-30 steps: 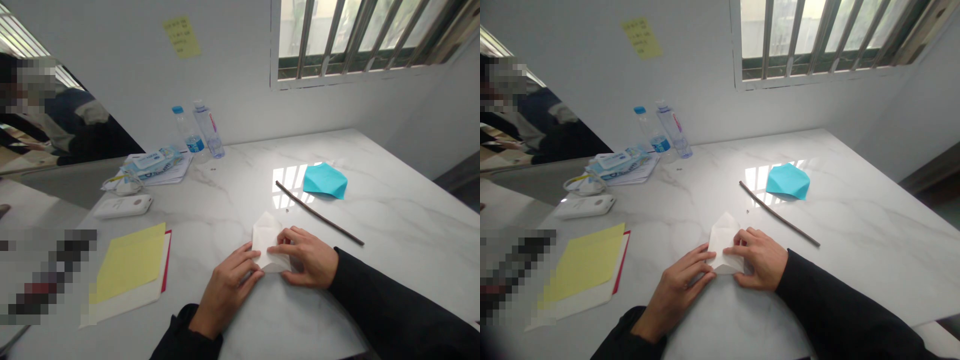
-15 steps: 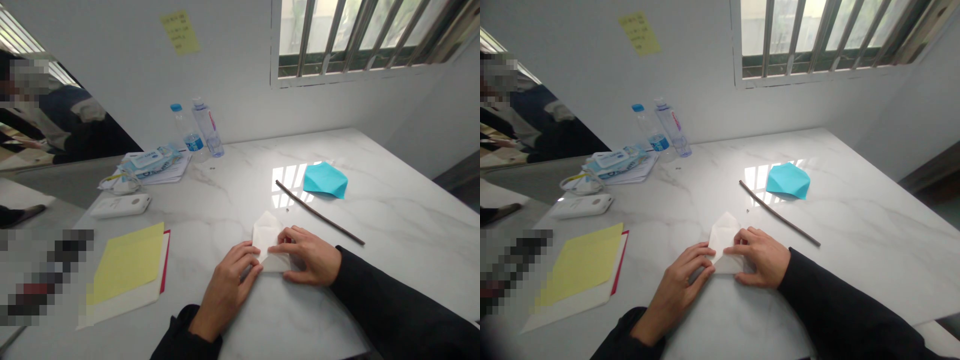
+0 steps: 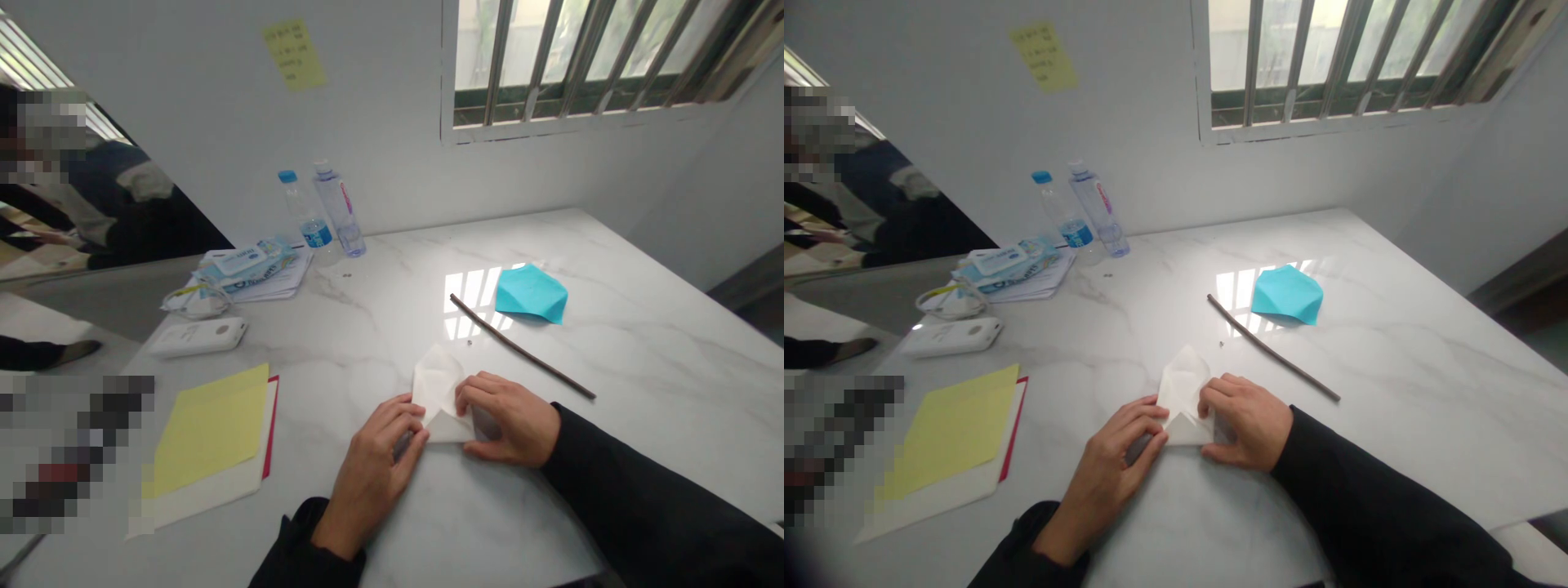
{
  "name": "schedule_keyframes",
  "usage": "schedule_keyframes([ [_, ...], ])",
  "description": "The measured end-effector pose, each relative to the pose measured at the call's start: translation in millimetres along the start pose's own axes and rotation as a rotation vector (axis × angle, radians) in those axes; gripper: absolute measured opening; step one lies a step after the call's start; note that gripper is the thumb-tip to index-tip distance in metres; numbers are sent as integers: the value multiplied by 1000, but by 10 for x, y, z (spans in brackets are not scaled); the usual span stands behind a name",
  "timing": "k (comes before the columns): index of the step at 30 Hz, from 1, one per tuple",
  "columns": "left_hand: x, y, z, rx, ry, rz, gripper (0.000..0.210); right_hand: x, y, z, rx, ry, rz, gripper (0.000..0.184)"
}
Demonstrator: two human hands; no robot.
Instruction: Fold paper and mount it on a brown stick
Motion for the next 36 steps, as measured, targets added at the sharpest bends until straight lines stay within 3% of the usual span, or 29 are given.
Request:
schedule_keyframes([
  [15,-40,103,24,41,54,30,12,6,-17,-19,62,14,3,19],
  [20,-56,95,12,45,42,37,11,-4,-12,-10,49,20,-9,25],
  [32,-86,102,-5,-27,-1,92,40,-16,-21,-16,66,46,-39,27],
  [36,-85,122,-18,-63,-6,125,40,-17,-33,-16,63,44,-55,31],
])
Point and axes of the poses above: each hand's wrist, its own z-axis towards the middle knuckle, its own x-axis out of the back of the hand, y = z × x, the point moved 5 cm from there along z, towards the middle knuckle, and after that the axes turned 7 degrees about z, right-handed, at the moved point
